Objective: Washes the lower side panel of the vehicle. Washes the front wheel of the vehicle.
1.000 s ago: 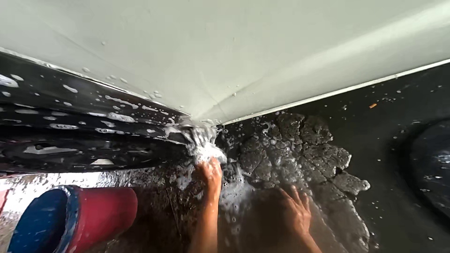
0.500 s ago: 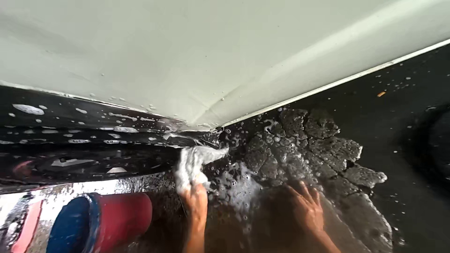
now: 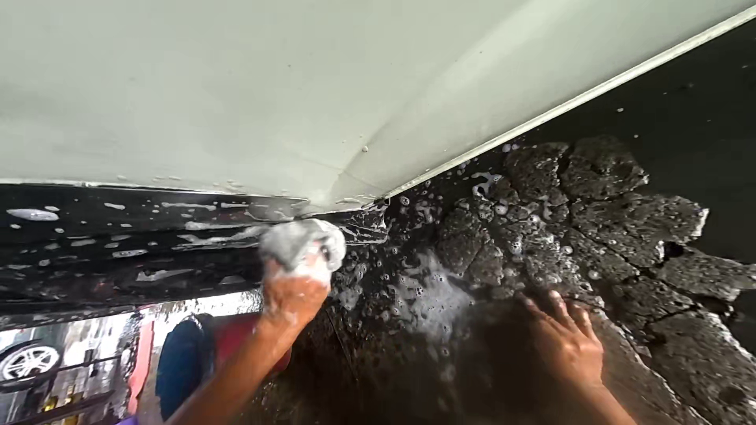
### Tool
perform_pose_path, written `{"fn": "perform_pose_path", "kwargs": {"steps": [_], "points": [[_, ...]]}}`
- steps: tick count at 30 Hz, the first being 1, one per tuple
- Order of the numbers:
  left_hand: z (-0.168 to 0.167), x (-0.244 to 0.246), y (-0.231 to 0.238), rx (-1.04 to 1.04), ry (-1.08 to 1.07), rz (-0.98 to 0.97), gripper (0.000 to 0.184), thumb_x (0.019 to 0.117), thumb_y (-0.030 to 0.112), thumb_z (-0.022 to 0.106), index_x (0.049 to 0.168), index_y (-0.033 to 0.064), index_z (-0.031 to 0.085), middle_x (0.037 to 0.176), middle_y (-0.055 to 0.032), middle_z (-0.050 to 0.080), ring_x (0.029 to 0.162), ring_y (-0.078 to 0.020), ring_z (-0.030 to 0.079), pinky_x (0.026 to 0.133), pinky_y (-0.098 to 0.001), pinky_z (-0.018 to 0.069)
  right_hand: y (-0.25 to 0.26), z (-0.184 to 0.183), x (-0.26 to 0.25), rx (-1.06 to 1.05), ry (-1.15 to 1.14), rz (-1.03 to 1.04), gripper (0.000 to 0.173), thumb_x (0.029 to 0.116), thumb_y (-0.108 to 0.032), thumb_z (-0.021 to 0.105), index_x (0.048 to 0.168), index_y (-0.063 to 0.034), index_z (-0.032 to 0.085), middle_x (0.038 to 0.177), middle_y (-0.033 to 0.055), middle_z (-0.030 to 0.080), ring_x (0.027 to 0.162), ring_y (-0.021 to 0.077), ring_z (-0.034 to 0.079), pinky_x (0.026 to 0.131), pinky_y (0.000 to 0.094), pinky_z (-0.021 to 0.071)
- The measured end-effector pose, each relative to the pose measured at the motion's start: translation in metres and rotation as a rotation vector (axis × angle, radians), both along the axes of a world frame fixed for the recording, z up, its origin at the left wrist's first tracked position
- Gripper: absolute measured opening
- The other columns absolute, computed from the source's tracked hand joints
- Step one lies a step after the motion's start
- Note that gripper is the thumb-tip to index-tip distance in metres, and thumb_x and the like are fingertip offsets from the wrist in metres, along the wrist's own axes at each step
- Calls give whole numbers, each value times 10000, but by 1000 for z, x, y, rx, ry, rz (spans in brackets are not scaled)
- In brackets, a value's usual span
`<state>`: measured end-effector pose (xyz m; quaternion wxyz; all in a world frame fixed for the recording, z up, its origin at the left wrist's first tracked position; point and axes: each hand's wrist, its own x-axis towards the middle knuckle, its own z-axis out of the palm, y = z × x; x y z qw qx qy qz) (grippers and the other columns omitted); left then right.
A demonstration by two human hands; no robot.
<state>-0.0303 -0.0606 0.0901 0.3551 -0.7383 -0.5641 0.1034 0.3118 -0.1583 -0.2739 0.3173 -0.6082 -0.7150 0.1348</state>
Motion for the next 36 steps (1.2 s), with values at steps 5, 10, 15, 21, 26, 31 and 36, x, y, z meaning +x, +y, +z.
{"fn": "perform_pose_path", "kwargs": {"steps": [5, 10, 15, 21, 26, 31, 36], "points": [[58, -16, -3, -91, 87, -209, 240, 887, 250, 581, 844, 52, 709, 903, -157, 716, 906, -382, 674, 938, -598, 445, -1, -1, 0, -27, -24, -16, 409, 993, -95, 377, 1136, -54, 758, 1309, 94, 700, 1347, 396, 549, 1152, 602, 336], [8, -4, 4, -62, 101, -132, 155, 872, 207, 670, 849, 69, 736, 904, -157, 730, 935, -377, 690, 959, -601, 450, -4, 2, -3, -38, -26, -33, 404, 983, -73, 380, 1124, -36, 757, 1311, 108, 697, 1347, 399, 549, 1139, 612, 341], [46, -11, -7, -163, 130, -126, 166, 917, 183, 633, 902, 77, 760, 971, -133, 748, 1000, -357, 690, 1024, -587, 437, -5, 2, -3, -73, -18, -32, 403, 1001, -80, 383, 1157, -53, 754, 1326, 101, 689, 1363, 395, 533, 1155, 617, 318], [8, 0, 1, -94, 120, -99, 123, 893, 148, 678, 948, 78, 762, 1011, -158, 740, 1057, -391, 665, 1093, -658, 332, 1, 5, -11, -12, -38, -98, 356, 979, -28, 419, 1053, -38, 766, 1238, 105, 731, 1308, 389, 584, 1109, 616, 369], [48, -8, -4, -145, 109, -143, 159, 900, 164, 660, 965, 70, 771, 1068, -154, 748, 1142, -397, 648, 1142, -642, 302, 4, 5, -7, -31, -54, -84, 335, 971, -18, 433, 1041, -23, 761, 1251, 108, 723, 1314, 397, 576, 1121, 628, 360], [32, -1, 0, -67, 119, -144, 210, 904, 183, 665, 1033, 36, 742, 1076, -194, 726, 1142, -400, 628, 1163, -637, 232, 5, 5, -11, -48, -85, -118, 336, 983, -17, 442, 1086, -39, 760, 1211, 115, 734, 1301, 384, 588, 1130, 606, 358], [-57, 14, 23, -537, 9, 50, 244, 948, 53, 622, 1143, 116, 754, 1251, -103, 709, 1265, -330, 612, 1177, -676, 256, 3, 3, -10, -30, -90, -125, 357, 990, -33, 428, 1110, -56, 763, 1231, 97, 730, 1304, 374, 588, 1129, 588, 369]]}}
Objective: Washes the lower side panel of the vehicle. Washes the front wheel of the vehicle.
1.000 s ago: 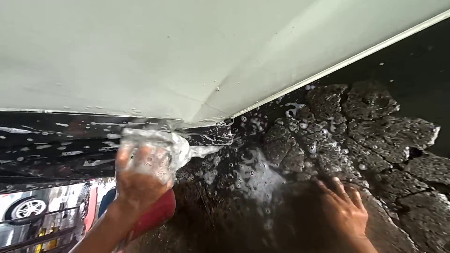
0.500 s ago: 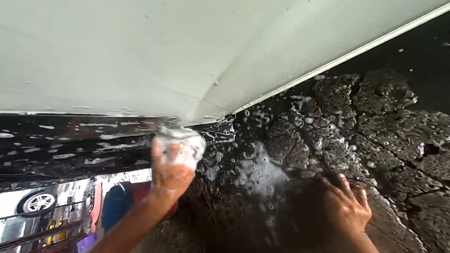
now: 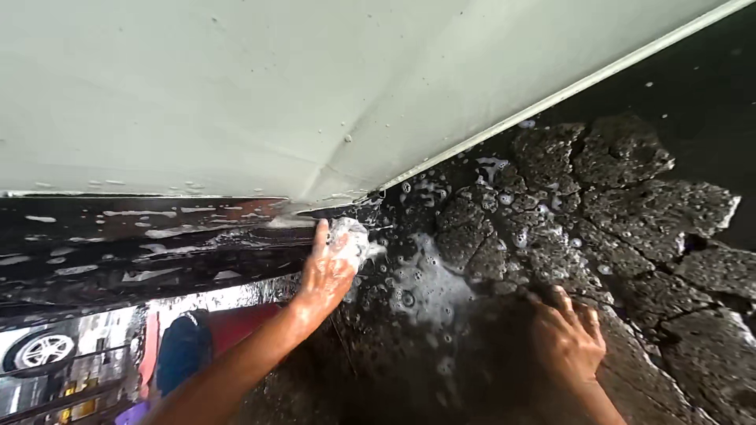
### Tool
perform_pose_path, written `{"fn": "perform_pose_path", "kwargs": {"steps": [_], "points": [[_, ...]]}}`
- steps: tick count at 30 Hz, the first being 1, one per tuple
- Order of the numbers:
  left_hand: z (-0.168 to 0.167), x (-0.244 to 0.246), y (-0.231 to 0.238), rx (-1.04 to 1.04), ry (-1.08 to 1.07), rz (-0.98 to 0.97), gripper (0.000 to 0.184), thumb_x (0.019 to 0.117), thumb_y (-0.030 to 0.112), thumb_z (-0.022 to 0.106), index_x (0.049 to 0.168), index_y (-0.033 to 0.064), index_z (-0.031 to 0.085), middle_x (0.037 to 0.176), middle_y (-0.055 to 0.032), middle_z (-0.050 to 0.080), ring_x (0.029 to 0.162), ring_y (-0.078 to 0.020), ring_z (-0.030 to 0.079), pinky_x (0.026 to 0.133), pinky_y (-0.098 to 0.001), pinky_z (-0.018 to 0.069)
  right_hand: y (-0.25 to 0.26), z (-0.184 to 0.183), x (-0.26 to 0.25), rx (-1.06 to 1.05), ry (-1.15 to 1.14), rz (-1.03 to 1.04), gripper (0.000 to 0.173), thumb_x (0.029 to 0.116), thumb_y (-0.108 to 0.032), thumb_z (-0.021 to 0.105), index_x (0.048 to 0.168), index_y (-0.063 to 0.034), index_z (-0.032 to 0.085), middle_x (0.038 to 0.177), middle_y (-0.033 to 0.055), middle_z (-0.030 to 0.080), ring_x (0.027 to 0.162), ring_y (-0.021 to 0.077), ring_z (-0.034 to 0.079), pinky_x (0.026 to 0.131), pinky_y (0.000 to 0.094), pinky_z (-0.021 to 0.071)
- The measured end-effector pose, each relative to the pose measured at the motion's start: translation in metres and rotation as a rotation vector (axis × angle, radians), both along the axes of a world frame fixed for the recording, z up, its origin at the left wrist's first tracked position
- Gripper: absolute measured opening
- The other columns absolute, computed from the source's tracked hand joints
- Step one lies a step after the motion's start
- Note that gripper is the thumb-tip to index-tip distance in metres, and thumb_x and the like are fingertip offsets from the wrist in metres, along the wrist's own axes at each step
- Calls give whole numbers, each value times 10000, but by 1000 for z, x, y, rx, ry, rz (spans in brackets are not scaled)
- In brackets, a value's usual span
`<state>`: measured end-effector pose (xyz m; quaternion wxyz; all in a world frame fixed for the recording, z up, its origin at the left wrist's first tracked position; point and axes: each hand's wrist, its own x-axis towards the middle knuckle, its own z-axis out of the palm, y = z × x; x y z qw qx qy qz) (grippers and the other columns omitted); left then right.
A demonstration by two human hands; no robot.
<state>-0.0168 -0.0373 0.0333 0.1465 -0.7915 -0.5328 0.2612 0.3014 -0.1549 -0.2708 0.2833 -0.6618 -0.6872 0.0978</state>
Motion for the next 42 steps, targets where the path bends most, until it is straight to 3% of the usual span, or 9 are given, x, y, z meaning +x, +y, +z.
{"fn": "perform_pose_path", "kwargs": {"steps": [8, 15, 22, 25, 28, 32, 36, 39, 42], "points": [[135, -19, -36, 443, 177, -194, 298, 943, 194, 596, 1185, 47, 687, 1158, -180, 686, 1127, -367, 593, 1098, -571, 270, 5, 5, -5, -20, -73, -31, 311, 972, 13, 479, 1070, -54, 767, 1197, 99, 740, 1278, 356, 609, 1112, 591, 373], [49, -5, -17, 366, 128, -206, 130, 919, 82, 625, 958, 79, 750, 1002, -161, 717, 955, -342, 659, 952, -550, 405, 5, 9, -6, -50, -105, -49, 298, 976, -12, 490, 1072, -65, 767, 1184, 102, 743, 1251, 341, 628, 1034, 632, 384], [-53, 23, 10, -269, 43, 213, 318, 972, -53, 500, 1247, -38, 659, 1367, -252, 580, 1268, -423, 561, 1023, -542, 476, 8, 10, -6, -76, -112, -51, 302, 975, -8, 502, 1100, -74, 768, 1177, 107, 745, 1254, 366, 623, 1014, 652, 409], [-80, 20, 8, -351, -279, 208, 339, 960, 50, 530, 1266, 0, 666, 1329, -235, 628, 1299, -420, 544, 1105, -584, 390, 8, 11, -6, -85, -83, -43, 304, 966, 3, 502, 1089, -65, 772, 1197, 108, 740, 1266, 371, 617, 1025, 668, 404], [-71, -2, -15, -375, -801, 470, 348, 976, 141, 590, 1279, -17, 656, 1286, -173, 668, 1283, -267, 580, 1138, -429, 416, 9, 10, -4, -66, -74, -32, 301, 955, -5, 490, 1033, -49, 777, 1177, 103, 749, 1255, 355, 627, 1030, 634, 420], [-42, -42, -57, -204, -1619, 780, 392, 929, 27, 545, 1308, -71, 564, 1161, -124, 693, 1044, -119, 676, 953, -323, 562, 14, 8, 0, -42, -43, -11, 309, 944, 0, 484, 1023, -28, 781, 1150, 125, 755, 1239, 367, 638, 1039, 623, 429], [4, -56, -82, -111, -2034, 928, 353, 924, -4, 460, 1267, 24, 534, 1033, -44, 704, 899, -116, 697, 787, -327, 606, 22, 19, 6, -113, 13, 23, 263, 926, 2, 528, 982, -14, 785, 1110, 153, 759, 1178, 377, 667, 1033, 622, 434], [40, -67, -92, -106, -2250, 981, 355, 931, 62, 419, 1275, 87, 504, 1001, -30, 703, 874, -127, 702, 737, -338, 611, 44, 81, 1, -349, 115, 214, 214, 953, -16, 559, 1015, 7, 763, 1203, 167, 722, 1159, 384, 655, 1049, 599, 447], [63, -78, -103, -93, -2324, 872, 400, 831, 41, 489, 1224, 90, 546, 991, -23, 700, 864, -115, 692, 724, -322, 600, 72, 147, -28, -165, 244, 454, 305, 958, 0, 469, 1037, 1, 763, 1242, 163, 711, 1160, 360, 665, 1026, 580, 484]]}}
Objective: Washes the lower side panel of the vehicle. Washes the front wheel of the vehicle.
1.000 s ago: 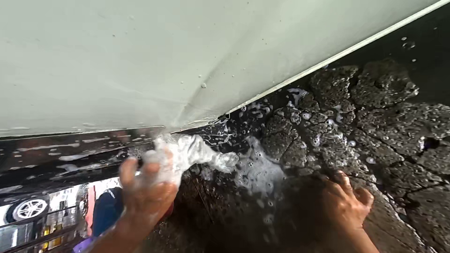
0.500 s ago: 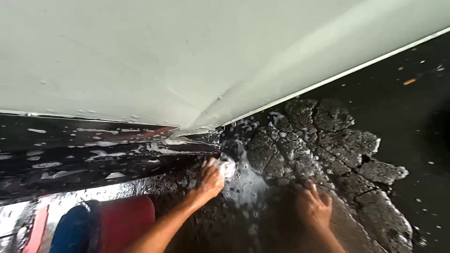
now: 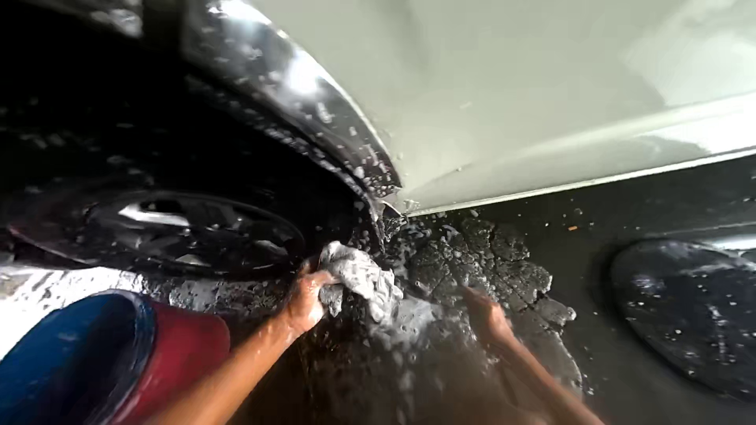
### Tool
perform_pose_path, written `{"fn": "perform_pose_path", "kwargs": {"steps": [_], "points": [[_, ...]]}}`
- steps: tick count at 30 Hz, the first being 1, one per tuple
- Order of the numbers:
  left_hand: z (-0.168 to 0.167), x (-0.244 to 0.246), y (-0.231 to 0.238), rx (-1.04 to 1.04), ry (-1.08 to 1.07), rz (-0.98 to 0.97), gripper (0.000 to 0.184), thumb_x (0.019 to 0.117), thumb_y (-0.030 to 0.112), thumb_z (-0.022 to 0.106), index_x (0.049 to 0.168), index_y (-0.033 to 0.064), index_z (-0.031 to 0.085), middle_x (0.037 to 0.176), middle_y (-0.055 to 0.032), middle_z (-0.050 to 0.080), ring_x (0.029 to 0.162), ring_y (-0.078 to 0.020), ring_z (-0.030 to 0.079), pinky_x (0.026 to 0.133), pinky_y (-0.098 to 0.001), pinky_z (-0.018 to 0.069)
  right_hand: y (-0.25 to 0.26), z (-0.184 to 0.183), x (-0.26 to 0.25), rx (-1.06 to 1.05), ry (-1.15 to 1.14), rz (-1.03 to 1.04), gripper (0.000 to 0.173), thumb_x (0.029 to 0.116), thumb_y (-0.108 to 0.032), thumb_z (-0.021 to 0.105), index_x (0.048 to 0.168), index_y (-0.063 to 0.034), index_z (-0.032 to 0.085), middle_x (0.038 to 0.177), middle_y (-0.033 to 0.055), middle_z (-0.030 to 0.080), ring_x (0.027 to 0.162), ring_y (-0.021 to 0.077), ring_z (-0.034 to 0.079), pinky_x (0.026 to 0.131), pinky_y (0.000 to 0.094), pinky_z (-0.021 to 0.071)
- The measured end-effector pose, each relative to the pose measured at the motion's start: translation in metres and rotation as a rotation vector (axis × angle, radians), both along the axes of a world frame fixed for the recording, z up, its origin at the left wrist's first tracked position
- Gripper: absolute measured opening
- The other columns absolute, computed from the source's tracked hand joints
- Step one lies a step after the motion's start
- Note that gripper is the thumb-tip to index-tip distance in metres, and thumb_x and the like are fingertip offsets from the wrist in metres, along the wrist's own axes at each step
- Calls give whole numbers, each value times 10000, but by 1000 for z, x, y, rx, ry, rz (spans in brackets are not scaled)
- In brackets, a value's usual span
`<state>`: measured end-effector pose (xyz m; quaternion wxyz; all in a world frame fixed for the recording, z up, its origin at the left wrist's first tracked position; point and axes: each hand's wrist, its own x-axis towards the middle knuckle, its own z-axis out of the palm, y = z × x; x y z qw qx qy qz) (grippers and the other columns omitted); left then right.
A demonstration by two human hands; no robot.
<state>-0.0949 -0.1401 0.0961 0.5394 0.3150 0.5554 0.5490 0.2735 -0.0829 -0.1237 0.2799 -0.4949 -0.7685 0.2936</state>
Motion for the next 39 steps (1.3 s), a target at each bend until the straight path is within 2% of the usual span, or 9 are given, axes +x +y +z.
{"fn": "perform_pose_path", "kwargs": {"steps": [4, 7, 9, 12, 18, 23, 28, 33, 39], "points": [[5, -11, -13, 177, -27, -165, 448, 851, 12, 690, 1285, 11, 582, 1077, -76, 713, 953, -151, 699, 862, -334, 605, 28, 84, -77, 193, 180, 245, 461, 1024, -226, 414, 1333, 36, 635, 1393, 185, 622, 1323, 260, 587, 1129, 409, 463], [-4, -17, -25, 247, -37, -350, 431, 886, 38, 695, 1292, 14, 552, 958, -76, 695, 709, -153, 667, 654, -321, 606, 11, 127, -146, 166, 295, 439, 721, 1034, -536, 450, 1389, 82, 560, 1418, 213, 593, 1332, 198, 577, 1143, 367, 454], [-3, -29, -32, 272, 92, -479, 457, 879, 37, 713, 1313, 8, 571, 1057, -85, 701, 751, -135, 688, 663, -294, 615, -1, 136, -179, 194, 300, 487, 713, 994, -556, 504, 1276, 83, 646, 1313, 199, 667, 1278, 172, 611, 1126, 366, 458], [0, -52, -38, 361, 290, -510, 448, 842, 69, 764, 1262, -16, 633, 1172, -57, 694, 1042, -42, 652, 947, -234, 541, -19, 142, -207, 229, 239, 520, 668, 985, -557, 525, 1174, 57, 709, 1230, 188, 711, 1229, 199, 636, 1123, 425, 423], [-3, -72, -38, 355, 354, -555, 351, 868, 124, 752, 1190, 14, 667, 1098, -87, 696, 990, -97, 655, 921, -295, 538, -43, 163, -225, 247, -1, 412, 356, 881, -293, 698, 1012, 33, 751, 1059, 186, 747, 1075, 299, 690, 992, 474, 516], [-20, -82, -35, 289, 184, -461, 274, 897, 62, 685, 1165, 5, 679, 1029, -107, 711, 922, -145, 676, 860, -346, 565, -61, 192, -225, 293, -98, 330, 396, 969, -254, 598, 1235, 17, 709, 1302, 189, 680, 1277, 328, 615, 1112, 506, 450], [-20, -82, -34, 459, 361, -637, 219, 875, 53, 696, 1088, 4, 704, 992, -99, 713, 888, -119, 667, 833, -315, 557, -60, 198, -223, 262, -39, 400, 683, 941, -504, 643, 1383, 15, 599, 1423, 179, 599, 1384, 234, 523, 1176, 420, 405], [0, -95, -38, 635, 378, -636, 129, 870, -27, 710, 997, -14, 699, 904, -96, 698, 793, -127, 655, 745, -294, 559, -72, 219, -228, 367, -46, 280, 287, 962, -225, 615, 871, -6, 777, 832, 91, 747, 850, 175, 700, 823, 372, 569], [7, -105, -26, 638, 590, -534, 324, 806, -49, 763, 1112, 6, 671, 1074, -144, 696, 969, -236, 677, 882, -428, 563, -73, 263, -234, 505, -266, 181, 189, 865, -131, 642, 753, 4, 710, 742, 129, 688, 739, 278, 683, 685, 483, 556]]}}
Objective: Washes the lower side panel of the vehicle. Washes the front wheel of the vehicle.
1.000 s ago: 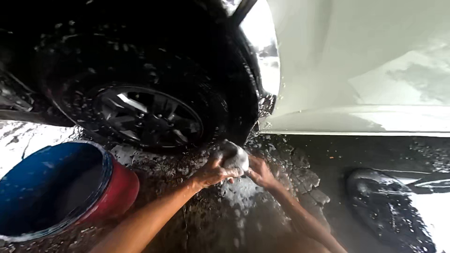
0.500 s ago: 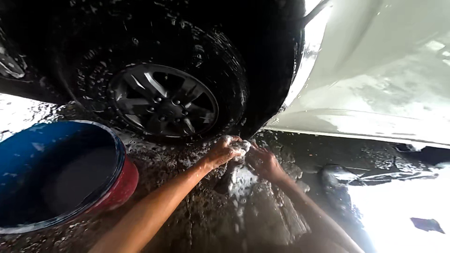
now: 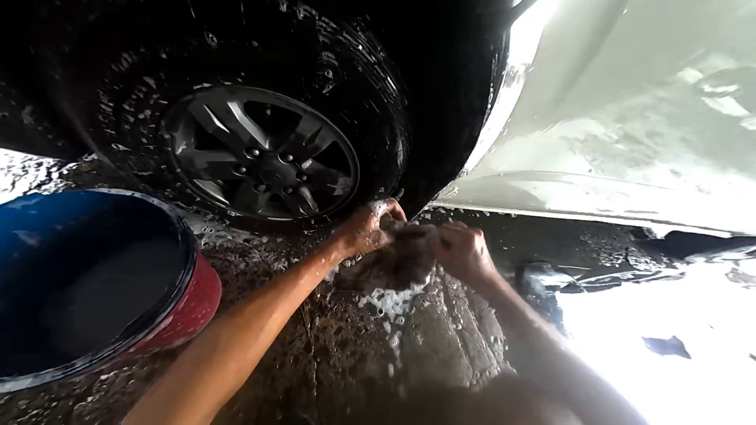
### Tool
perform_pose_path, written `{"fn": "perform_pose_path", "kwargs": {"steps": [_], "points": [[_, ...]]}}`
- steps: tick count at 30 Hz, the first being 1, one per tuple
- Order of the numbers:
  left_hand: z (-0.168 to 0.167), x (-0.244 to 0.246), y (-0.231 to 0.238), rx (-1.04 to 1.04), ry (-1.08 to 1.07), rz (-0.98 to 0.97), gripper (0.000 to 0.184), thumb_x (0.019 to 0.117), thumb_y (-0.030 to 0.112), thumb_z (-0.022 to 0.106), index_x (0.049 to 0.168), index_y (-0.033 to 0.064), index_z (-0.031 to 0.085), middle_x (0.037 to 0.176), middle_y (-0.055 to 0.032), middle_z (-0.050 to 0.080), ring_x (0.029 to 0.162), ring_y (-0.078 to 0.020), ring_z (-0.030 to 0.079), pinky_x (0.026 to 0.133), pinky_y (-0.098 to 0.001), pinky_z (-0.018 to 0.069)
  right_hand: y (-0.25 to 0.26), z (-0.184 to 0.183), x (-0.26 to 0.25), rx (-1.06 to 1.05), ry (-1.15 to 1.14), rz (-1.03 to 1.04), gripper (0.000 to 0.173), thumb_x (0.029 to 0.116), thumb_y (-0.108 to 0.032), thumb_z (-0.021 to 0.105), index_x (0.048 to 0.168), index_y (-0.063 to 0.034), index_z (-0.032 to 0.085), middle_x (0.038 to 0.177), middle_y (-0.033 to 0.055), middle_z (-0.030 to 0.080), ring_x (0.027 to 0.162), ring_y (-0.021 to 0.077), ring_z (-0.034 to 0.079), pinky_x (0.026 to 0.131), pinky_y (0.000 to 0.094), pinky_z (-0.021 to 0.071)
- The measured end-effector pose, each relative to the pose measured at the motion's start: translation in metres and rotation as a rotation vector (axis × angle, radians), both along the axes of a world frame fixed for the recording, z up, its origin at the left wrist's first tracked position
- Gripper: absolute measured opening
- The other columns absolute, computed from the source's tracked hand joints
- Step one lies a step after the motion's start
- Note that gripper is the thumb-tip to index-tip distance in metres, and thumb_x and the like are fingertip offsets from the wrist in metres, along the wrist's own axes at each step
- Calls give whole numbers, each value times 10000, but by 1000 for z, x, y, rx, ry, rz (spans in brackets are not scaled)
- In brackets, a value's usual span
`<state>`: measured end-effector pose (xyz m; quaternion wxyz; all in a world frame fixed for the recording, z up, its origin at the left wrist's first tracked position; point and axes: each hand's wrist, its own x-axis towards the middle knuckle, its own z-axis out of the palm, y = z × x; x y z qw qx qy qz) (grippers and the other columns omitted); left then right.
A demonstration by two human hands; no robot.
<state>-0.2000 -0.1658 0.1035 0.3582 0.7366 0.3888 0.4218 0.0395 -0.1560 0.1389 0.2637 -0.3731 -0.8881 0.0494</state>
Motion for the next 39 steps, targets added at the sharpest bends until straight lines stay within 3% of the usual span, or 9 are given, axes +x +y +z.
{"fn": "perform_pose_path", "kwargs": {"steps": [6, 11, 15, 19, 21, 27, 31, 34, 39], "points": [[-26, 5, 24, -68, 5, 338, 290, 847, 64, 759, 1119, 3, 678, 1019, -175, 707, 957, -300, 688, 878, -540, 547, 9, 48, 14, 102, -40, -99, 220, 909, -153, 621, 759, -4, 683, 703, 134, 647, 705, 308, 642, 665, 512, 502], [-10, 9, 29, -280, -462, 255, 103, 1018, 118, 569, 971, 68, 645, 777, 9, 602, 663, -51, 550, 602, -232, 475, 13, 52, 38, 101, -23, -226, 280, 948, -184, 586, 759, 11, 658, 640, 129, 599, 602, 287, 603, 580, 500, 475], [7, 3, 5, -376, -429, 93, 225, 1048, 169, 460, 1180, 152, 642, 933, -3, 666, 746, -75, 622, 642, -259, 532, 22, 58, 53, 37, 5, -296, 270, 972, -187, 560, 824, 14, 664, 644, 131, 586, 571, 286, 579, 544, 522, 457], [9, -5, 12, -363, -158, -67, 431, 851, -27, 768, 1256, -6, 623, 1093, -144, 693, 934, -183, 686, 848, -354, 587, 26, 54, 56, 35, -28, -327, 241, 946, -166, 616, 783, 8, 652, 623, 149, 587, 574, 335, 595, 546, 575, 454], [12, -10, 3, -428, -129, 1, 384, 852, -7, 773, 1215, -23, 650, 1084, -134, 692, 935, -149, 666, 863, -323, 560, 25, 48, 54, 11, -44, -328, 284, 949, -193, 604, 758, 14, 640, 615, 164, 575, 598, 364, 596, 576, 606, 447], [4, -32, -38, -574, -621, 49, 326, 976, 70, 599, 1297, 30, 555, 1125, -57, 679, 1033, -120, 663, 935, -326, 560, 37, 24, 11, 173, -52, -163, 434, 960, -299, 476, 748, 32, 661, 655, 221, 633, 619, 427, 646, 562, 626, 447], [43, -71, -83, -542, -948, 285, 279, 1023, 136, 567, 1297, 79, 574, 1090, -81, 699, 980, -175, 691, 884, -385, 586, 48, 9, -42, 235, -23, 100, 420, 990, -307, 481, 948, 22, 738, 977, 216, 738, 960, 404, 712, 790, 578, 556], [82, -131, -129, -275, -862, 349, 349, 940, 61, 616, 1287, 101, 620, 1082, -69, 722, 940, -163, 705, 835, -368, 607, 53, 11, -71, 239, -51, 249, 372, 1008, -301, 491, 1047, -14, 725, 1164, 199, 706, 1120, 384, 664, 963, 560, 519], [150, -237, -191, -67, -316, 562, 581, 886, 47, 671, 1438, 112, 503, 1249, -52, 674, 1058, -139, 687, 904, -338, 606, 18, 56, -107, 366, -61, 352, 281, 991, -154, 475, 1063, -15, 708, 1102, 171, 730, 1029, 331, 699, 918, 477, 546]]}}
